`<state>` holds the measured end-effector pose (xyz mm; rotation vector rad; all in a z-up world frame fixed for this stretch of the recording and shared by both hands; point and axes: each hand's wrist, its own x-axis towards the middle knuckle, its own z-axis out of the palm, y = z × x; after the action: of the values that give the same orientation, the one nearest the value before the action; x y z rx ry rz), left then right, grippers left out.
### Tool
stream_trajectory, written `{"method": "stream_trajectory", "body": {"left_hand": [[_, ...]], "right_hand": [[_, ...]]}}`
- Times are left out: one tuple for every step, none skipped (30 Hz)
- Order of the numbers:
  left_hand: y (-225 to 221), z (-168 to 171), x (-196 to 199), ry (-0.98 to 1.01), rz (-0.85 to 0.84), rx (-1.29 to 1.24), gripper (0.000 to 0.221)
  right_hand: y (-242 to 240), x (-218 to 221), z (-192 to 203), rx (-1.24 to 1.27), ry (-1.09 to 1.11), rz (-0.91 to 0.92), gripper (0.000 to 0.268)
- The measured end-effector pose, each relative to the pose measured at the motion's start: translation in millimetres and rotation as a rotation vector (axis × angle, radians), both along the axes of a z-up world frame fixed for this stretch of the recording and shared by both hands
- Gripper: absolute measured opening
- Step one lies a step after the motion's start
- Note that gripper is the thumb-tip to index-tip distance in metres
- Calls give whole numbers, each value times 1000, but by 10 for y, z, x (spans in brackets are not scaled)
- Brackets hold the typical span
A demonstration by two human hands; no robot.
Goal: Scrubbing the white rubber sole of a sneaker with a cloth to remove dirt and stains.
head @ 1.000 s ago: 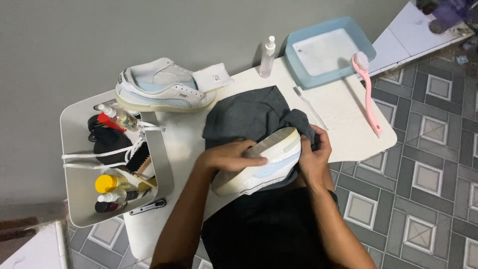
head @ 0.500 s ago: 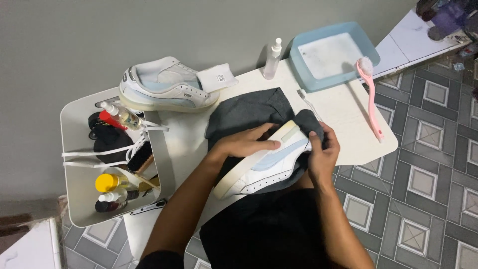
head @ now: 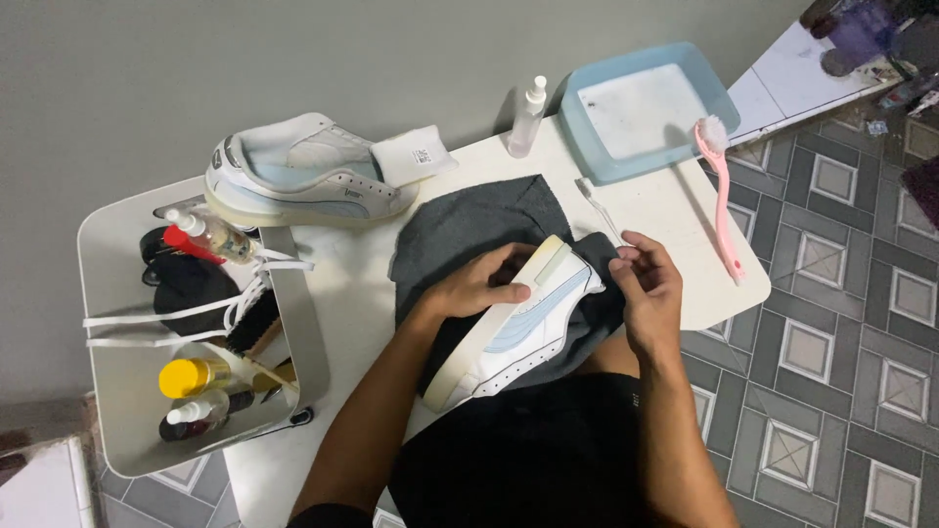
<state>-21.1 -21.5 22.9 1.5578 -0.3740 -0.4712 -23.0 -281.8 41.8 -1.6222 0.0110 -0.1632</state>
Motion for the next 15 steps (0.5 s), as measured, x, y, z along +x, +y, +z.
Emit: {"method": "stream_trajectory", "body": {"left_hand": [[5,15,3,3,-1,-1,74],[13,31,4,13,-1,-21,77],[17,45,9,21,0,-43,79],[23,7,17,23,0,-46,79],[24,-35,21,32,10,-74,82],[25,-76,24,41,20,-103,85],[39,-115,28,43,25,-107,85],[50,-149,32,49,31,-123,84],[67,-169,74,47,34,-138,84],[72,-134,78,42,36,-140,84],[69,-107,63,52,37,-132,83],[66,-81,48,62,38,-125,83],[63,-75,41,64,39,-127,83],[59,-68,35,64,27,-120,82],[56,-50,47,59,15,-113,81]], "right_hand": [[30,0,92,-1,3,-1,34],[63,-1,184,-122,141,48,28],[92,4,279,-245,278,96,29],[44,54,150,-248,279,96,29],[-9,109,24,-216,214,75,16],[-63,161,-101,-185,148,54,12],[-43,151,-16,-189,150,58,12],[-26,141,73,-173,60,33,9],[-3,161,170,-155,-38,6,6],[-3,183,167,-157,-43,8,6],[-10,185,159,-207,-201,105,2],[-19,186,148,-256,-358,203,3],[68,149,193,-257,-357,204,3],[154,111,238,-338,-397,290,8],[241,89,292,-419,-441,375,13]]}}
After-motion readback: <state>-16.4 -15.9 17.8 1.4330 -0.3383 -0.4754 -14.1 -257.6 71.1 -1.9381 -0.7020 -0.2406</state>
